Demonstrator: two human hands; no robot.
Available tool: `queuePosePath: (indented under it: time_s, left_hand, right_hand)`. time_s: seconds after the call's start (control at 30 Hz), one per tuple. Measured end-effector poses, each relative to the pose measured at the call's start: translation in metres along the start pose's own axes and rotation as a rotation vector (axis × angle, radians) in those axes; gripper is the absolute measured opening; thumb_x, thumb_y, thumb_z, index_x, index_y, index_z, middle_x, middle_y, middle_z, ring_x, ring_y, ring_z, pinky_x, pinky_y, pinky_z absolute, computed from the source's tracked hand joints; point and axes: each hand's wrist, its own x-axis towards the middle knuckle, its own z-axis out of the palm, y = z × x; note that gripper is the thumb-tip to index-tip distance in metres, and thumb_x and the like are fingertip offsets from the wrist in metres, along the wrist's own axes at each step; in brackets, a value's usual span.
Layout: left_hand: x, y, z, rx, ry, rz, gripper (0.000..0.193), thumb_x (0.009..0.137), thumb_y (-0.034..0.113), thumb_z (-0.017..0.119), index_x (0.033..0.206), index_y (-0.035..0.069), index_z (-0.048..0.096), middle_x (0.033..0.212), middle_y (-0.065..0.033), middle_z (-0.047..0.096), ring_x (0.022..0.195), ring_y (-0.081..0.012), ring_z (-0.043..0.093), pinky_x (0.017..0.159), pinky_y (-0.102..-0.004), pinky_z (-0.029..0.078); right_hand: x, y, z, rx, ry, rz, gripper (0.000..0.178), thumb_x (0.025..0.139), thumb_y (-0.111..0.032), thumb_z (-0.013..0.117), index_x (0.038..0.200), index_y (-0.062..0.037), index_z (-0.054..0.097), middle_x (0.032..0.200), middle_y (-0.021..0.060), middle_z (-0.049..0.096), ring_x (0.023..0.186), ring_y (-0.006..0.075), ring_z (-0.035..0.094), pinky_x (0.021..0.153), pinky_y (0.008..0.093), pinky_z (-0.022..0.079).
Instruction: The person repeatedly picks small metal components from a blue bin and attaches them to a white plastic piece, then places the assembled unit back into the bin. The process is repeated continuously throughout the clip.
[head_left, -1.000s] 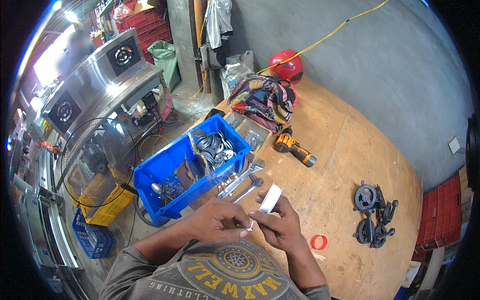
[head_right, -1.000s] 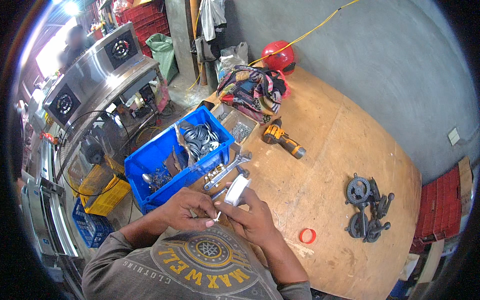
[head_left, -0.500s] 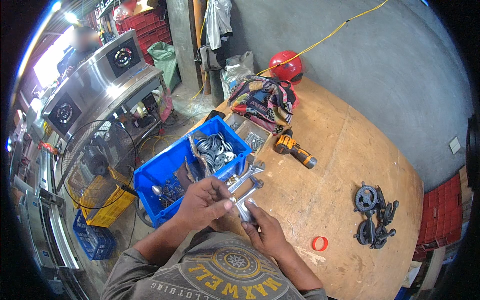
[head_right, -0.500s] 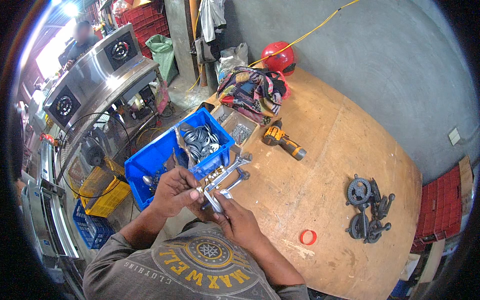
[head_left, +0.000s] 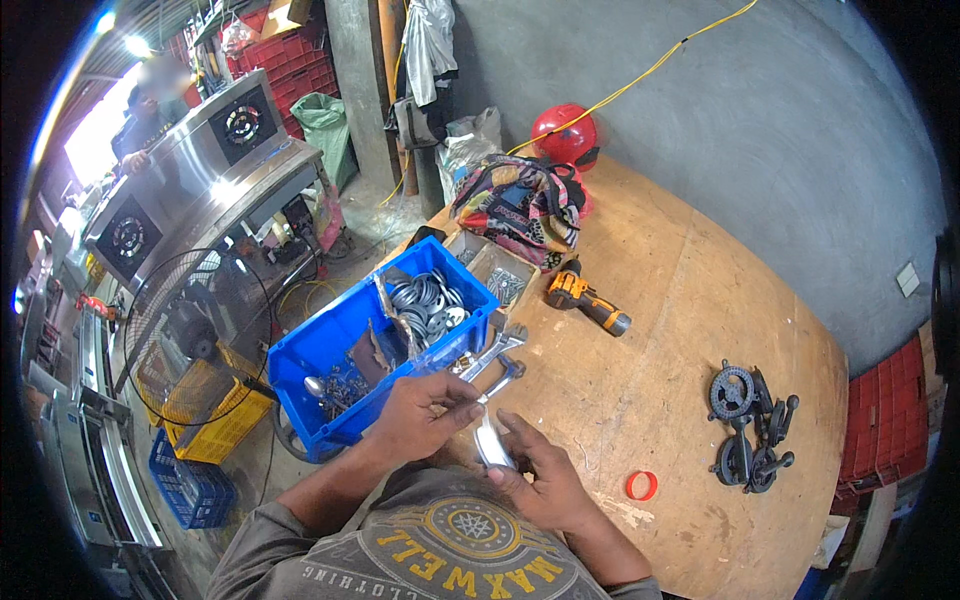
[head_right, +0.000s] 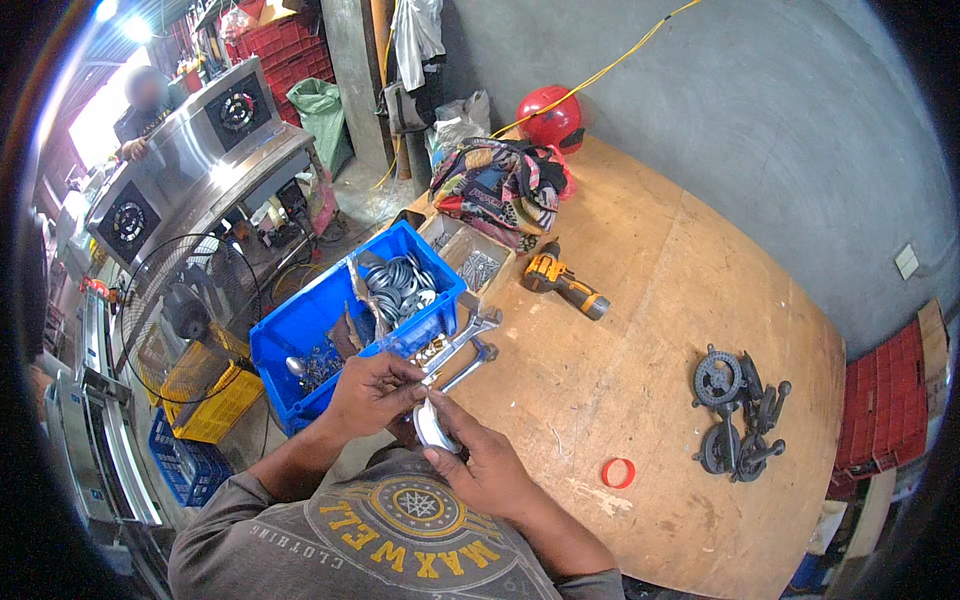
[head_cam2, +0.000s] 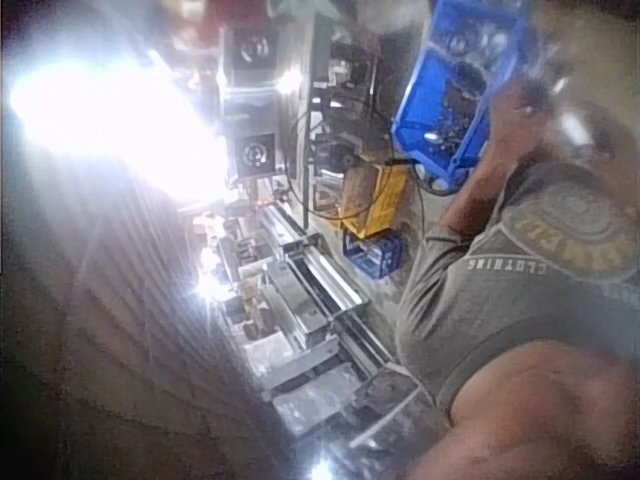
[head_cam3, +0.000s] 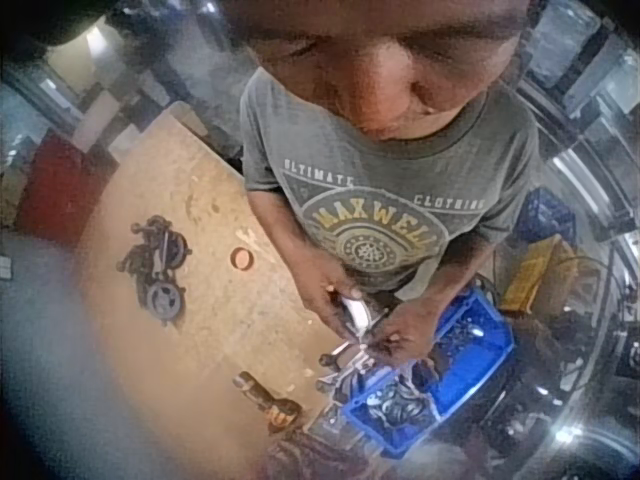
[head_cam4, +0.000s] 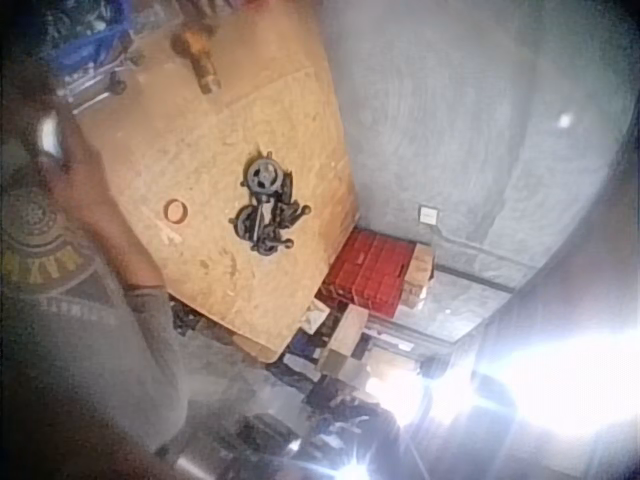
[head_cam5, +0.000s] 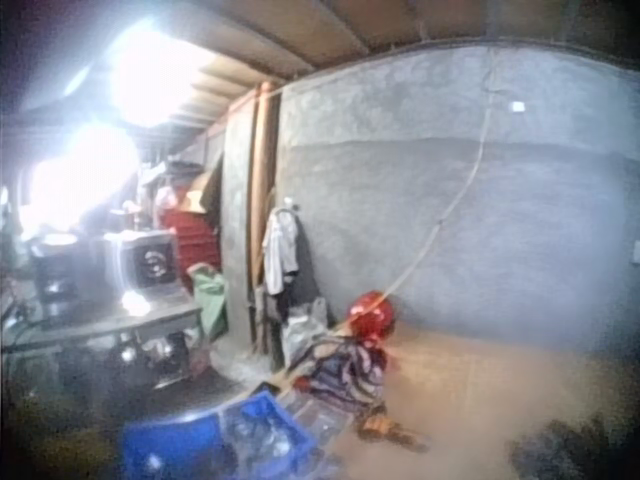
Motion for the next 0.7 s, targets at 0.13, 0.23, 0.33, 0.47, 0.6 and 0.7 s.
queuePosePath:
  time_s: [0.13,0.23,0.33,0.47,0.6,0.7]
  left_hand:
    - [-0.002,0.002,0.005,0.150,-0.023,0.141,0.008,0.086,0.009,0.070,0.089,0.002,0.069,0.089,-0.0107,0.071,0.081,-0.0234,0.071,0.073,-0.0330,0.054]
    - [-0.006,0.005,0.007,0.262,-0.096,0.192,0.009,0.085,0.009,0.068,0.092,0.004,0.070,0.089,-0.0109,0.070,0.083,-0.0286,0.069,0.073,-0.0365,0.054]
    - [-0.011,0.011,0.010,0.309,-0.119,0.214,0.011,0.085,0.011,0.067,0.093,0.004,0.070,0.089,-0.0115,0.069,0.083,-0.0302,0.068,0.072,-0.0385,0.053]
    - [-0.017,0.015,0.007,0.264,-0.249,0.135,0.014,0.087,0.017,0.068,0.094,0.005,0.070,0.090,-0.0114,0.070,0.083,-0.0305,0.068,0.073,-0.0389,0.053]
    - [-0.020,0.011,0.003,0.176,-0.210,0.222,0.017,0.086,0.019,0.071,0.095,0.005,0.070,0.088,-0.0120,0.071,0.081,-0.0280,0.070,0.071,-0.0367,0.054]
    - [-0.018,0.004,-0.002,0.059,-0.093,0.205,0.019,0.085,0.019,0.075,0.096,0.004,0.070,0.088,-0.0126,0.071,0.080,-0.0247,0.071,0.070,-0.0349,0.054]
  right_hand:
    - [0.004,-0.006,-0.007,0.424,0.012,0.038,0.067,0.094,-0.019,0.064,0.150,-0.0058,0.030,0.117,0.0180,0.063,0.099,0.0239,0.066,0.082,0.0348,0.054]
    - [0.012,-0.010,-0.013,0.600,0.054,0.050,0.066,0.093,-0.017,0.065,0.149,-0.0058,0.030,0.117,0.0162,0.062,0.096,0.0205,0.066,0.072,0.0292,0.054]
    - [0.028,-0.006,-0.014,0.637,0.156,0.005,0.072,0.090,-0.019,0.069,0.147,-0.0029,0.028,0.115,0.0213,0.062,0.092,0.0236,0.067,0.057,0.0268,0.054]
    - [0.050,0.008,-0.015,0.597,0.171,-0.022,0.072,0.089,-0.021,0.070,0.146,-0.0045,0.030,0.117,0.0201,0.062,0.099,0.0231,0.066,0.057,0.0266,0.055]
    - [0.058,0.024,-0.016,0.545,0.059,0.078,0.066,0.093,-0.025,0.065,0.147,-0.0058,0.031,0.120,0.0163,0.062,0.098,0.0194,0.064,0.063,0.0261,0.052]
    - [0.049,0.032,-0.007,0.577,-0.040,0.133,0.060,0.099,-0.024,0.056,0.149,-0.0044,0.028,0.121,0.0143,0.061,0.106,0.0204,0.061,0.090,0.0328,0.048]
